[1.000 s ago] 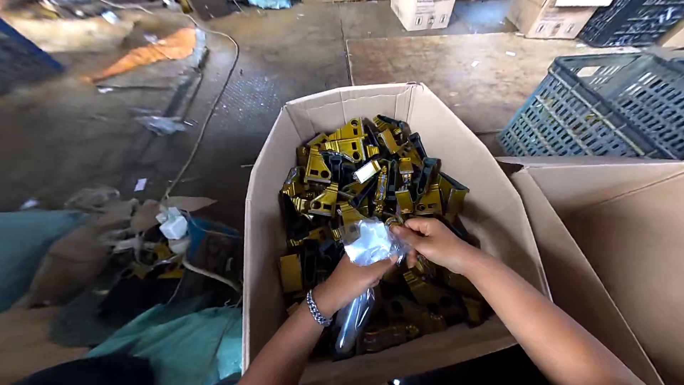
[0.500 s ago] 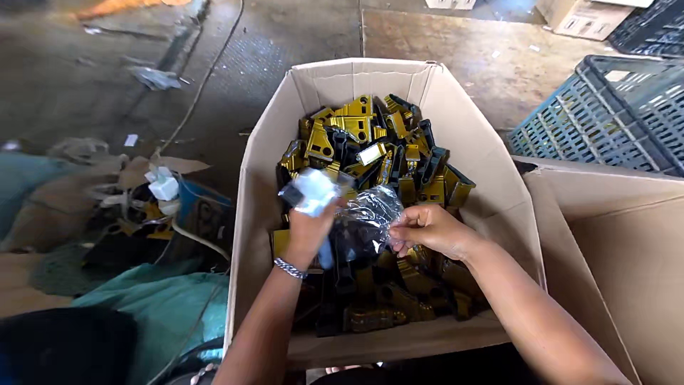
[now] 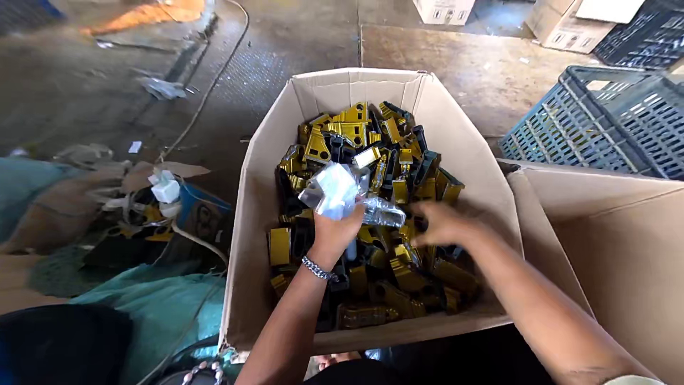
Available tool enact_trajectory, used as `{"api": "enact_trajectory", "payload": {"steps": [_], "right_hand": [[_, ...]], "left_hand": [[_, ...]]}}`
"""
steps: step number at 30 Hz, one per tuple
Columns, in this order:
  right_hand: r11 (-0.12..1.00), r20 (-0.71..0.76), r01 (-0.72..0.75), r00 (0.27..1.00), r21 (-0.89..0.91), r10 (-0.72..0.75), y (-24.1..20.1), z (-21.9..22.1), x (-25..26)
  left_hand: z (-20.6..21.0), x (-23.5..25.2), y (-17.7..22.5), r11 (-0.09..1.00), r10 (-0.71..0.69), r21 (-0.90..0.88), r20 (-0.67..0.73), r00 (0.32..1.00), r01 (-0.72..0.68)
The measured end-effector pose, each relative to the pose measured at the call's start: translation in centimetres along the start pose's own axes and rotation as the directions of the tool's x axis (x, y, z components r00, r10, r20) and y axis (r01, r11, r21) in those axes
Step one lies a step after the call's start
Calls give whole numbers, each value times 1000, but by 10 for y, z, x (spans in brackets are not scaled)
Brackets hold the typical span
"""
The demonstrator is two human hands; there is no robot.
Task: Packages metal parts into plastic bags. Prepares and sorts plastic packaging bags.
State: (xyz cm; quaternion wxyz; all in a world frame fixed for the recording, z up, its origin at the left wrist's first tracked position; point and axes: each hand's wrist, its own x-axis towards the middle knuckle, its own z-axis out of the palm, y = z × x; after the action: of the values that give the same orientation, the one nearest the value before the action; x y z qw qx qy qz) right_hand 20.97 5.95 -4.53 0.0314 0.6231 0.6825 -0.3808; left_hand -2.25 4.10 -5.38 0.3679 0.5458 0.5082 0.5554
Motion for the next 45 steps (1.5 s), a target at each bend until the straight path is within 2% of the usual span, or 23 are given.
{"api": "enact_trajectory", "payload": {"steps": [3, 6, 8, 9, 10, 11, 12, 13, 14, 15, 17, 18, 21, 23, 26, 29, 31, 33, 35, 37, 40, 42, 45], "right_hand": [[970, 184, -21, 981, -242, 67, 13, 41, 6], [960, 172, 63, 985, -274, -16, -3, 28, -14], [989, -137, 100, 984, -106, -114, -7, 7, -47], [981, -419, 192, 893, 26, -164, -1, 5, -60], [928, -666, 326, 735, 181, -129, 5, 7, -67], [785, -777, 485, 630, 386, -7, 4, 8, -71], [516, -760, 618, 641, 594, 107, -4, 7, -77], [250, -692, 653, 712, 715, 120, -9, 8, -81], [105, -627, 619, 776, 778, 71, -13, 11, -83], [80, -573, 570, 819, 818, 14, -19, 15, -84], [166, -563, 563, 825, 809, -54, -33, 22, -81], [211, -632, 625, 774, 752, -40, -37, 25, -79], [512, -866, 810, 447, 286, -223, -33, 37, -71], [592, -817, 804, 373, 48, -439, -28, 43, -81], [707, -757, 707, 455, -13, -469, -19, 40, -92], [854, -832, 512, 429, -97, -351, -16, 35, -88], [895, -777, 443, 548, -46, -311, -21, 39, -83], [914, -613, 357, 771, 194, -171, -27, 34, -82], [687, -462, 377, 884, 622, -67, -25, 29, -80], [396, -461, 416, 887, 819, 21, -27, 30, -80], [440, -688, 575, 711, 690, 150, -25, 32, -73], [317, -685, 612, 687, 725, 242, -16, 31, -78], [-285, -551, 701, 700, 654, 454, 2, 20, -95]], "left_hand": [[3, -3, -12, 994, -57, -97, 14, 998, 58], [0, -5, -16, 986, -116, -118, 6, 993, 116], [-4, -7, -11, 978, -163, -124, 29, 986, 165], [-4, -7, -9, 975, -173, -130, 53, 984, 178], [-2, -9, -8, 972, -179, -142, 81, 981, 189], [3, -11, -5, 965, -191, -164, 107, 976, 206], [9, -14, -2, 952, -216, -194, 127, 968, 238], [15, -17, 3, 928, -263, -234, 144, 954, 291], [21, -21, 11, 893, -324, -275, 160, 933, 357], [25, -26, 21, 855, -378, -311, 175, 909, 415], [30, -32, 37, 800, -439, -345, 219, 871, 490], [30, -31, 42, 769, -452, -376, 253, 855, 518], [26, -21, 48, 626, -459, -537, 332, 824, 565], [18, -14, 49, 570, -503, -582, 312, 806, 581], [10, -11, 49, 604, -498, -568, 277, 822, 558], [23, -23, 53, 778, -409, -449, 170, 897, 440], [29, -34, 51, 859, -312, -384, 130, 941, 338], [36, -46, 38, 901, -255, -318, 162, 953, 295], [41, -44, 27, 915, -206, -312, 187, 960, 257], [42, -41, 24, 922, -164, -313, 221, 961, 230], [41, -48, 29, 921, -93, -325, 349, 932, 213], [31, -44, 29, 876, -44, -425, 398, 916, 227], [6, -22, 23, 748, -33, -598, 399, 916, 288]]}}
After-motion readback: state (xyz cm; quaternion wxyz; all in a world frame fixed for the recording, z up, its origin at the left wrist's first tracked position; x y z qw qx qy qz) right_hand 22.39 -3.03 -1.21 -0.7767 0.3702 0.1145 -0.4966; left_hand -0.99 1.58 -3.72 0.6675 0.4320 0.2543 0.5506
